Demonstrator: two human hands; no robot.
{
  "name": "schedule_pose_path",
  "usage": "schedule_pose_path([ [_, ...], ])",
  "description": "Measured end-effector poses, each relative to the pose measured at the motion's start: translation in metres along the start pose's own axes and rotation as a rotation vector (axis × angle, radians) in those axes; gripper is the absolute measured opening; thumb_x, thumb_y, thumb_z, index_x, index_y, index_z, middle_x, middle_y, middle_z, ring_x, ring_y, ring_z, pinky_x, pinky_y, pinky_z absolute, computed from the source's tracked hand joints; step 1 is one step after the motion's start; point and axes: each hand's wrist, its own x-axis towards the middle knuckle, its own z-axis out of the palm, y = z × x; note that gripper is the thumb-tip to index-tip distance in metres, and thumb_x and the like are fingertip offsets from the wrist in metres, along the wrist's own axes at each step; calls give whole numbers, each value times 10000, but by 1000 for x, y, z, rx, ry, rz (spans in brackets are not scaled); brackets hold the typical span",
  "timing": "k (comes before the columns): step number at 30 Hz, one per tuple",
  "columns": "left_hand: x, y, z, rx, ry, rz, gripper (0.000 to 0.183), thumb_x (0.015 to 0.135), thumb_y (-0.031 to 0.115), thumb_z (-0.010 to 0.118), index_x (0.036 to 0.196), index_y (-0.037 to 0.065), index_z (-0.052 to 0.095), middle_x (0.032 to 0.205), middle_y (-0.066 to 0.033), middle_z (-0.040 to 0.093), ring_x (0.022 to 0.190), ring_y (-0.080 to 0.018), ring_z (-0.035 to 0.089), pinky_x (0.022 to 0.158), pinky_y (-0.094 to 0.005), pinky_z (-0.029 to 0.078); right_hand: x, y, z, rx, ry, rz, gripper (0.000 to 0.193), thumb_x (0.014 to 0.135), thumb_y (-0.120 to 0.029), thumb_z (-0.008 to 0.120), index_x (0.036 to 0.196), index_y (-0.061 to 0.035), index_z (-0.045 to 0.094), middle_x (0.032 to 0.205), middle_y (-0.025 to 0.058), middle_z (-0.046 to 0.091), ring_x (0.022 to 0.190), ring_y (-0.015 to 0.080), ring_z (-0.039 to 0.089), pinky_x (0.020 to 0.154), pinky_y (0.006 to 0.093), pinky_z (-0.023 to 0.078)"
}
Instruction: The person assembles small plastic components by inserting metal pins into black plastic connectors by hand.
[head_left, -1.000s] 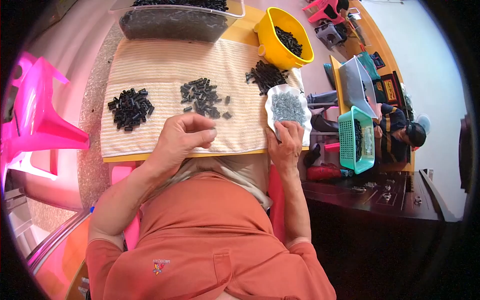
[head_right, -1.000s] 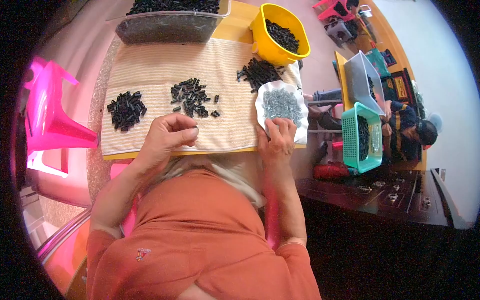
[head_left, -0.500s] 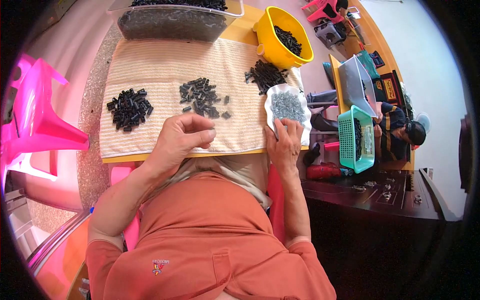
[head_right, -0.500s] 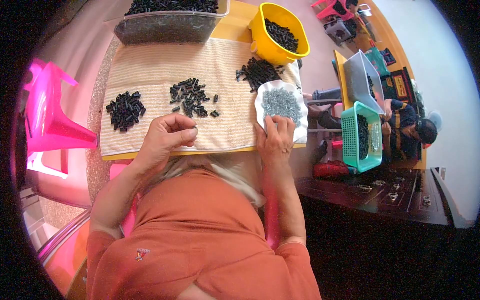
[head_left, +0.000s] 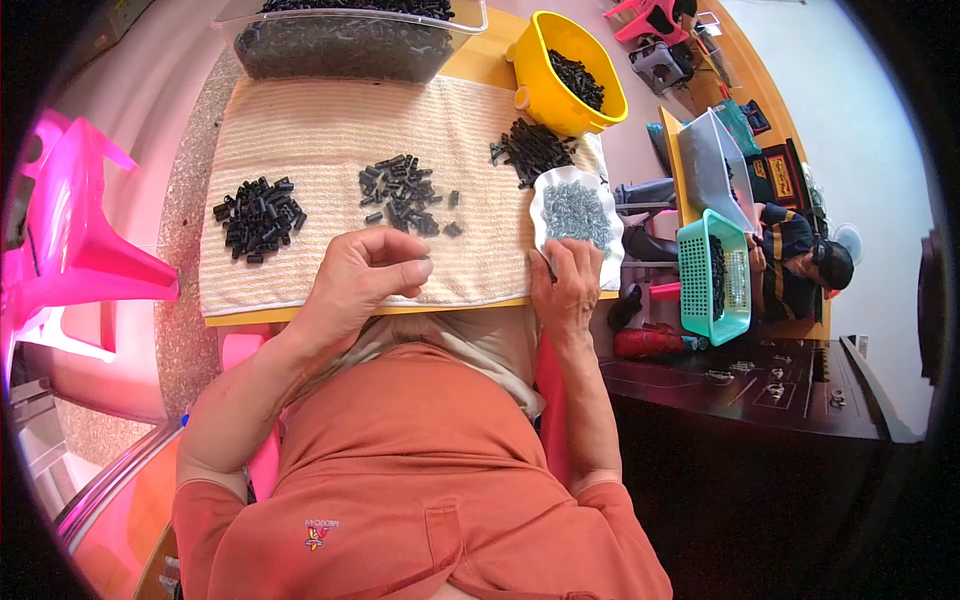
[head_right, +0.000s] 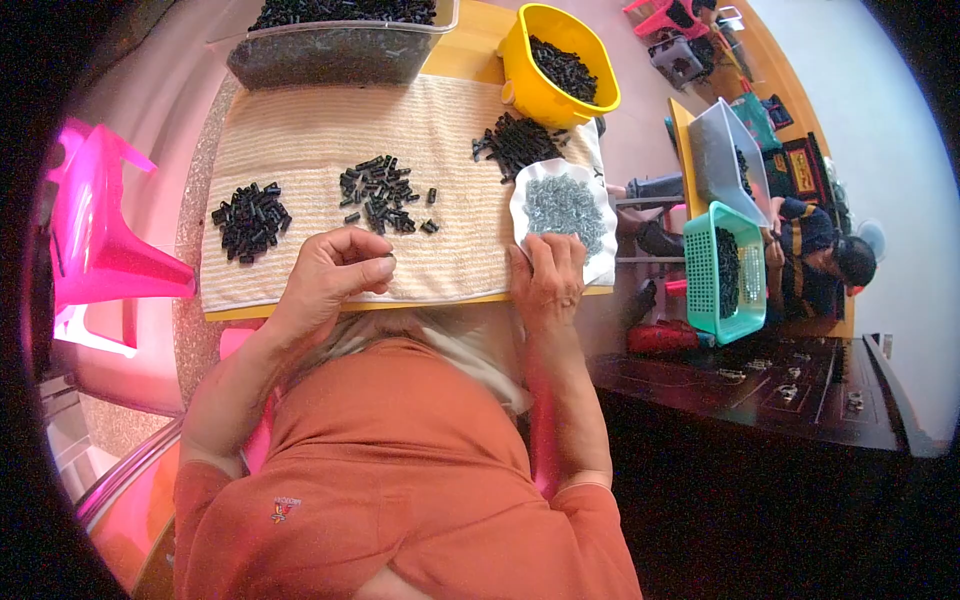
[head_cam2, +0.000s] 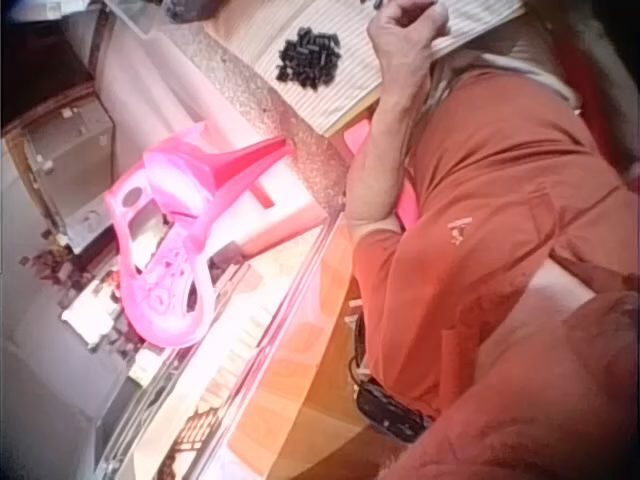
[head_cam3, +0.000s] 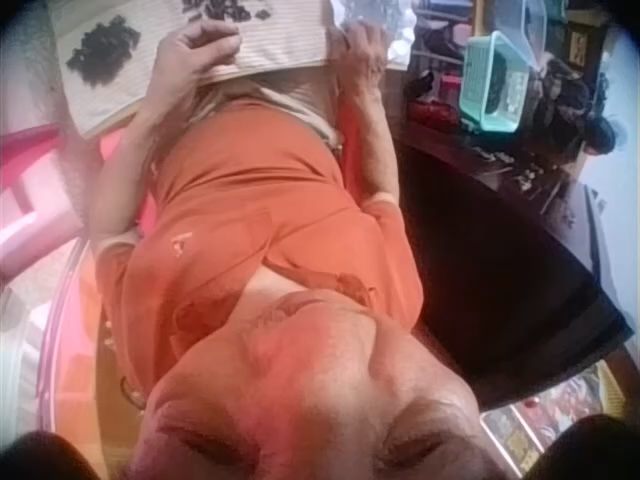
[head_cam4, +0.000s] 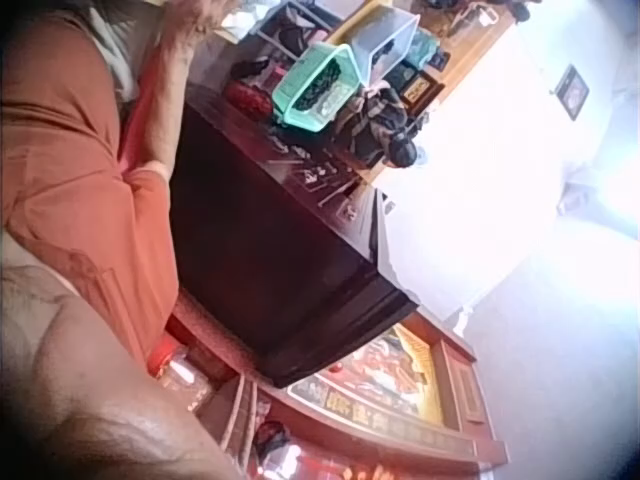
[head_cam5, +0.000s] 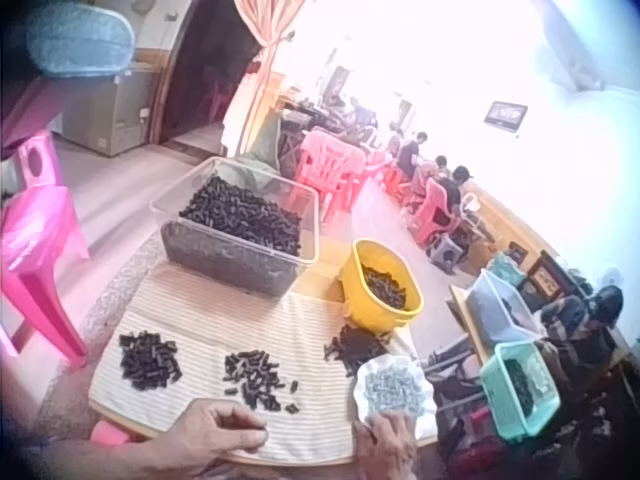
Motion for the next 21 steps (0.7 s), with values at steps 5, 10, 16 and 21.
schedule_pose_path([
  [5,0,-1,-1,-5,-6,-1,182,845,43,738,1004,-14,672,860,-42,674,737,-93,616,688,-226,518,-1,0,1,38,40,-8,203,785,-99,768,939,-30,655,900,123,618,885,352,583,924,519,471],
  [10,-1,1,0,-10,-5,-3,178,844,39,737,1000,-14,672,853,-43,675,735,-94,619,688,-230,521,-1,0,3,49,62,-8,172,771,-111,768,876,-49,646,883,111,615,869,336,594,912,525,481],
  [16,0,-1,0,-5,-1,-5,182,842,47,745,997,-13,671,858,-47,677,737,-98,625,690,-233,528,2,-4,2,73,49,4,157,778,-94,755,877,-48,642,875,114,617,856,338,593,912,524,480],
  [21,-1,1,1,-2,4,-8,188,842,55,751,997,-12,670,861,-50,679,736,-98,627,689,-236,531,4,-5,3,87,48,-14,151,788,-86,744,885,-38,638,875,124,614,847,343,589,907,530,480],
])
